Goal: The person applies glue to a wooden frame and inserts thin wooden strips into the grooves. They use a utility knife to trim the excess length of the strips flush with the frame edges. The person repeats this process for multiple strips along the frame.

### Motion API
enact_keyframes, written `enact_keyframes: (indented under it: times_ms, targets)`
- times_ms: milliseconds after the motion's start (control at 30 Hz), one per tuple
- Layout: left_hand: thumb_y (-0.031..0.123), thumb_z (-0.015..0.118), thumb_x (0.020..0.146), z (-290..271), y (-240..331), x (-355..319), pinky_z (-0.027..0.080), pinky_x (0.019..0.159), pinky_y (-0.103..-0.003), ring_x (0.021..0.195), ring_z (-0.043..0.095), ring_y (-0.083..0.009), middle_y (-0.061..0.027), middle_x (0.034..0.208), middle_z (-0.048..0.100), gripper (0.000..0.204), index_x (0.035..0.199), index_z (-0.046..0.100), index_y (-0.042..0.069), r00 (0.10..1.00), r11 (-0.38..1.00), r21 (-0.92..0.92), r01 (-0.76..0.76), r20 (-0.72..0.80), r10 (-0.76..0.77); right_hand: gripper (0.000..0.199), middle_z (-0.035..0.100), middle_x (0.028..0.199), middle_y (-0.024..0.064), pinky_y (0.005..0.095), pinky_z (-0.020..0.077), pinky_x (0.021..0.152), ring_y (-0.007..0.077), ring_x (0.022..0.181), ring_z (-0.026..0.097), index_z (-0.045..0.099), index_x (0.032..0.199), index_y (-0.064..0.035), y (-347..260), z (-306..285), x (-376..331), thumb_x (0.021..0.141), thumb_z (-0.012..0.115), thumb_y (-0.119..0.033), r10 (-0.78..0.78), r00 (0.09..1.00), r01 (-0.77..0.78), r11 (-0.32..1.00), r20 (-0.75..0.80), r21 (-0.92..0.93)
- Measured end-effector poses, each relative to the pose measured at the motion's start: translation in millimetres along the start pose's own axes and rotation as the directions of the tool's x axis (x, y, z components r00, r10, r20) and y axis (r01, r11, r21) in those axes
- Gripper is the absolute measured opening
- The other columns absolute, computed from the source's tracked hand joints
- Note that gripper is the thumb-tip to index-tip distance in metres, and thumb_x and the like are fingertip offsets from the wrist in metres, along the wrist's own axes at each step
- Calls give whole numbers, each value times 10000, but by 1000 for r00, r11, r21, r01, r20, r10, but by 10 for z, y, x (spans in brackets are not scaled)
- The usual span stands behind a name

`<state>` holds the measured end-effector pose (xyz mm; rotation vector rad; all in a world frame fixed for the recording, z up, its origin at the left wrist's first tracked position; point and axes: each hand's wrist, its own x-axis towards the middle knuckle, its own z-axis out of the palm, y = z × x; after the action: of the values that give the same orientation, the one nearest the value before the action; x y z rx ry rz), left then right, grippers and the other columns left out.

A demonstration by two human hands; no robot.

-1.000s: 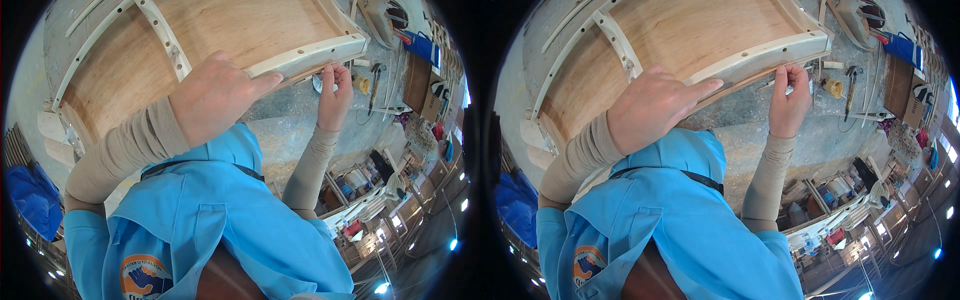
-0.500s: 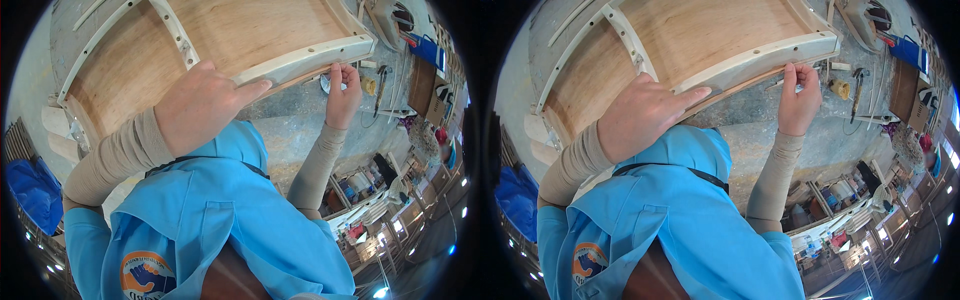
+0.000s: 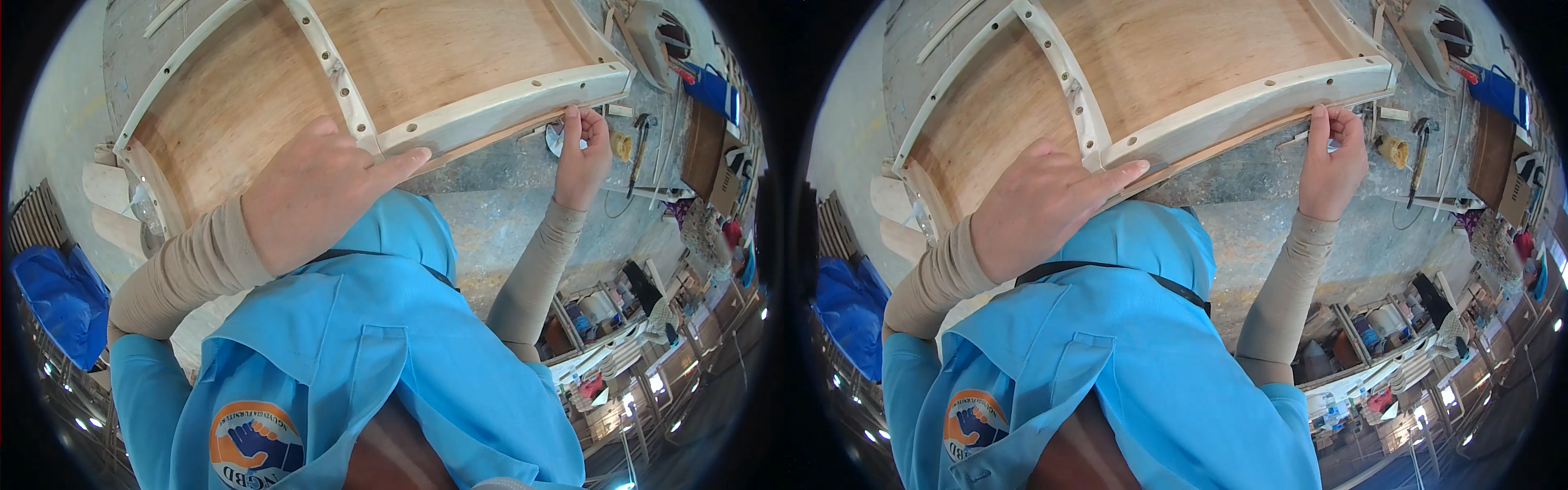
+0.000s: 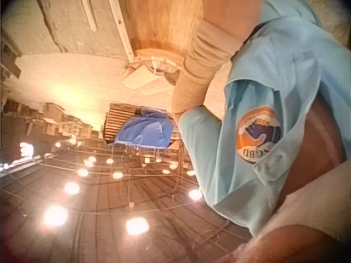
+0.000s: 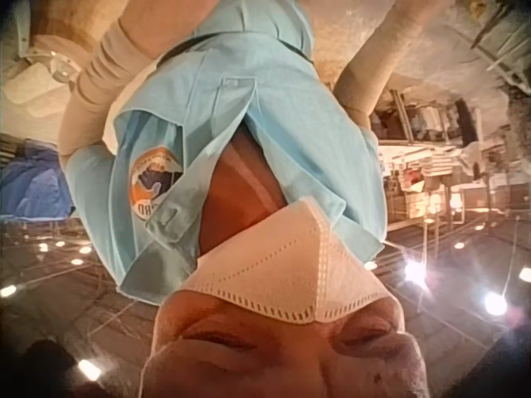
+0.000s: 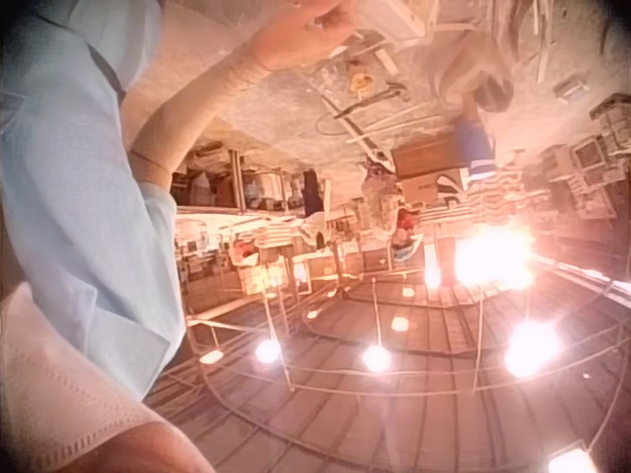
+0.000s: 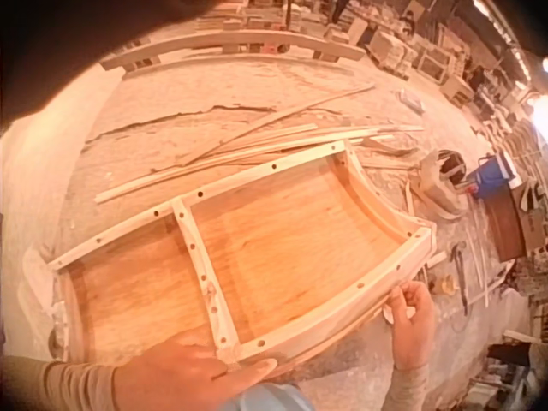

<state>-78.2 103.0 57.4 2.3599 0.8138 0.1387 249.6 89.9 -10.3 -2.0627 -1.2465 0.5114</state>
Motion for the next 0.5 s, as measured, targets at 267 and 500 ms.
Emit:
enact_keyframes:
  times_ms: [267, 500]
  targets:
    - [40, 679, 846, -97, 23, -184, 382, 711, -322, 610, 526, -172, -8, 634, 527, 554, 1382, 565, 122, 996, 998, 51, 32, 77, -35, 244, 672, 828, 57, 294, 500, 753, 135, 760, 603, 662, 944, 7, -15, 15, -15, 953, 685, -237, -1, 1000, 0, 1000, -25, -25]
    - [43, 700, 816, -164, 19, -271, 386, 694, -323, 612, 518, -171, 0, 630, 528, 537, 1339, 604, 122, 993, 997, 76, 34, 110, -42, 246, 673, 830, 56, 293, 500, 755, 135, 764, 606, 660, 946, 6, -31, 23, -28, 954, 685, -239, -2, 1000, 1, 999, -27, -36]
